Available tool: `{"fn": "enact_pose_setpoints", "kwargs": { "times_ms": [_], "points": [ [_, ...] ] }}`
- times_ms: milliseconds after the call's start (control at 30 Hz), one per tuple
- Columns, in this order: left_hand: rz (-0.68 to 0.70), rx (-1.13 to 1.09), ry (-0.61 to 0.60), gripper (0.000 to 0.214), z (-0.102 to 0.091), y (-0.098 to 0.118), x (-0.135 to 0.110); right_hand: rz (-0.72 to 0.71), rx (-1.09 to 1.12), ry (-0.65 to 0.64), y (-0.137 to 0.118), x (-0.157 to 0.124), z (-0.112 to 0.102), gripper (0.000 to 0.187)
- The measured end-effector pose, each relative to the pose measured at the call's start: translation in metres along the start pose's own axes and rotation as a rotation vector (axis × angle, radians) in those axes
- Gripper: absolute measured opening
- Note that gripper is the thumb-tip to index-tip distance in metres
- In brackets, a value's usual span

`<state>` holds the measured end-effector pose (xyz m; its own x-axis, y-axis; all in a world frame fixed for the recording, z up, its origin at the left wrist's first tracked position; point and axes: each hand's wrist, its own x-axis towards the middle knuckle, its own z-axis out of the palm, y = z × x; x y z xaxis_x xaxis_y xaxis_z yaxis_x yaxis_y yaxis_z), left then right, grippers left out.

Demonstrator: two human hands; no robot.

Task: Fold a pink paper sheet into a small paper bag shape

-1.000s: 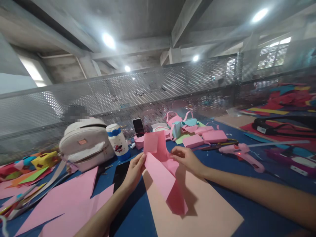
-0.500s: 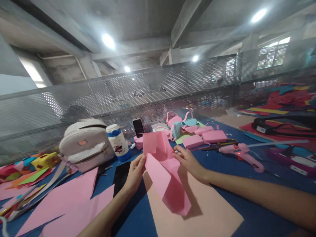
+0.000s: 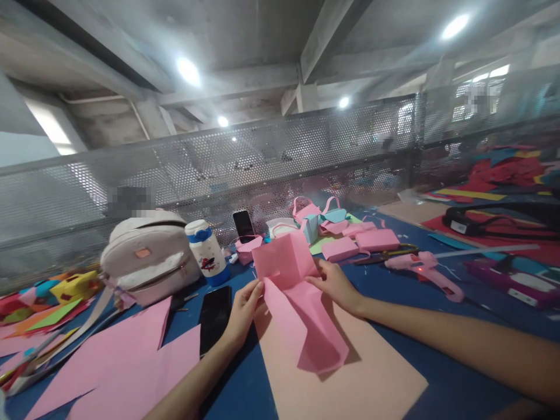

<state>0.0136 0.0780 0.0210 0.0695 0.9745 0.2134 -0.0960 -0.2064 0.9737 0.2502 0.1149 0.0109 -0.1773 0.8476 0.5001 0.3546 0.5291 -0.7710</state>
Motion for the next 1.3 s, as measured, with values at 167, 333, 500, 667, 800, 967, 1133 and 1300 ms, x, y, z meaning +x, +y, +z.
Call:
{"fn": "enact_pose_setpoints", "kwargs": {
  "times_ms": [167,333,500,667,800,967,1133,1300],
  "points": [
    [-0.044,-0.018,0.005,0.037,-0.0002,-0.0024,0.0002,0.014,-0.033,0.011,0.0035,0.0009,-0.0009,0.016],
    [-0.066,-0.041,0.036,0.038,-0.0008,-0.0063,0.0021,0.013,-0.040,-0.003,0.0038,0.0005,-0.0004,0.017],
    [-0.079,-0.039,0.055,0.039,0.0023,-0.0035,0.0017,0.010,-0.047,-0.027,0.0057,0.0005,0.0005,0.016],
    [-0.074,-0.032,0.084,0.042,0.0026,-0.0034,0.0020,0.027,-0.061,-0.070,0.0073,0.0007,0.0008,0.015],
    [-0.067,-0.028,0.112,0.044,0.0018,-0.0032,0.0028,0.042,-0.054,-0.110,0.0068,0.0002,-0.0006,0.019],
    [-0.052,-0.020,0.145,0.045,0.0009,-0.0020,0.0029,0.049,-0.043,-0.139,0.0091,0.0018,-0.0051,0.012],
    [-0.055,-0.009,0.149,0.046,-0.0009,-0.0038,0.0034,0.033,0.013,-0.134,0.0050,0.0014,-0.0072,0.008],
    [-0.059,0.027,0.088,0.042,-0.0016,-0.0059,0.0029,0.023,0.059,-0.114,0.0038,-0.0018,-0.0042,0.006]
  ]
}}
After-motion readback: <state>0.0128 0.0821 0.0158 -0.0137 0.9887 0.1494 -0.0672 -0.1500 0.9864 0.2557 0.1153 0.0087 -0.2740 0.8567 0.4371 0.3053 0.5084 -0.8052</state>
